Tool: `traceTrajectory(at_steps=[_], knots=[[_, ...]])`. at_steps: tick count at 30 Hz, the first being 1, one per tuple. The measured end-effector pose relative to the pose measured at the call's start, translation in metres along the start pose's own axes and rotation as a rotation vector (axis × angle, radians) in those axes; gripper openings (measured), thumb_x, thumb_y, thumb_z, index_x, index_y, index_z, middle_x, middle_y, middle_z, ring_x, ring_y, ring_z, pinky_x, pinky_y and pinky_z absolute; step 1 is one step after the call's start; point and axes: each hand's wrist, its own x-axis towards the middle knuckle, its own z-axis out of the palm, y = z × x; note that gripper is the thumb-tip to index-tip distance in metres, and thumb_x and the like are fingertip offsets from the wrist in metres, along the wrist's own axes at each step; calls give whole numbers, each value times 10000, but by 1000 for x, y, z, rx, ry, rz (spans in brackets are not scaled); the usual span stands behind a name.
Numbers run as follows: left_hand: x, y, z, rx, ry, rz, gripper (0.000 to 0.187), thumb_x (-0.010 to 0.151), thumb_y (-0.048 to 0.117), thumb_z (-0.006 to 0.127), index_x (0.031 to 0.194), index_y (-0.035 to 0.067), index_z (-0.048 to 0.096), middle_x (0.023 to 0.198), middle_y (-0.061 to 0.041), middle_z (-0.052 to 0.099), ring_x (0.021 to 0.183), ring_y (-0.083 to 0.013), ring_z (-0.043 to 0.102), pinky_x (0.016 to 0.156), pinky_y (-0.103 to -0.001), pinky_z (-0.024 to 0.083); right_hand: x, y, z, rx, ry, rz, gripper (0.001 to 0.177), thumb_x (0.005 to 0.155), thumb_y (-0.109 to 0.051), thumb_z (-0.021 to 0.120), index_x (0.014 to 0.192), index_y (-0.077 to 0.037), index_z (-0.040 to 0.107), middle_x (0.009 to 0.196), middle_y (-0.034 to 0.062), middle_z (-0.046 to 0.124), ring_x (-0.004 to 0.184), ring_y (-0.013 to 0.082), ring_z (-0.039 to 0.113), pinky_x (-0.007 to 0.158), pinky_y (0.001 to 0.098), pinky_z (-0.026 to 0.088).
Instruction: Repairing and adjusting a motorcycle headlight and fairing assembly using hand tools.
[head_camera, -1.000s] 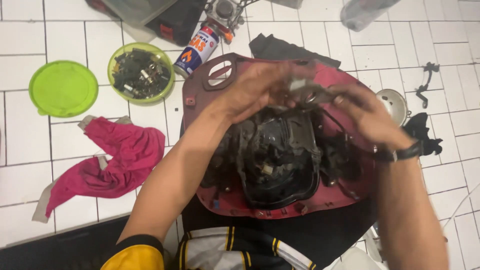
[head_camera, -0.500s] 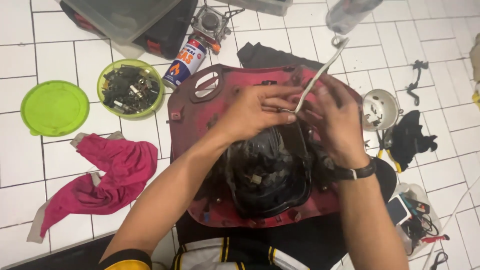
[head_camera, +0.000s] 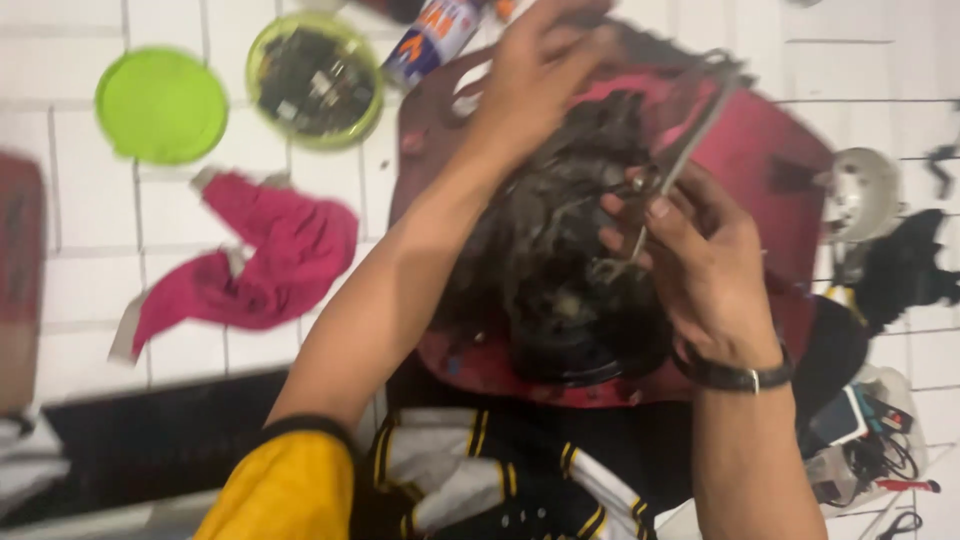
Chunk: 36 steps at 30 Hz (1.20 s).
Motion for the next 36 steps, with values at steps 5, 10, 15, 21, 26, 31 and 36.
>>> traceTrajectory(at_steps=[5,10,15,21,26,31,36], knots=[[12,-28,2,214,-103,163,377,995,370,619,1103,55,796,1001,-71,843,955,-150,809,817,-269,625,-43,32,54,-199,125,46,574,861,-28,686,1387,26,462,1243,144,642,1043,322,739,787,441,646],[25,-43,8,48,-73,29,461,982,374,583,1079,-25,795,981,-125,882,980,-208,845,873,-323,644,-53,63,62,-494,91,-3,489,835,14,750,1272,55,536,1143,121,656,975,230,728,774,342,604],[35,-46,-1,-230,10,-9,481,1008,379,536,1166,-42,704,1058,-130,817,1006,-264,830,896,-395,626,-54,84,65,-675,144,-142,444,837,-9,799,1214,73,579,1075,96,705,948,143,705,841,259,583],[47,-45,-19,-188,253,35,457,1024,328,536,1127,-38,789,1039,-159,861,954,-248,832,899,-386,658,-49,81,87,-794,224,-220,488,824,-87,828,1235,66,612,1069,114,745,884,128,722,790,261,589],[36,-33,-24,268,501,210,298,939,247,695,1118,11,670,1012,-92,797,963,-177,784,875,-325,605,-47,77,93,-1072,270,-211,469,793,-170,855,1170,49,684,976,100,786,799,111,728,739,271,577],[28,-31,-22,246,354,98,296,932,250,686,1152,52,690,1004,-50,802,923,-162,771,834,-323,600,-39,82,69,-883,216,-105,467,816,-143,821,1214,58,682,970,92,777,800,105,702,758,249,572],[24,-27,-20,227,268,48,287,922,247,692,1159,88,721,1017,-35,801,944,-147,768,826,-317,604,-33,75,48,-693,123,-16,453,834,-72,764,1253,81,681,1047,66,774,882,83,676,835,229,554]])
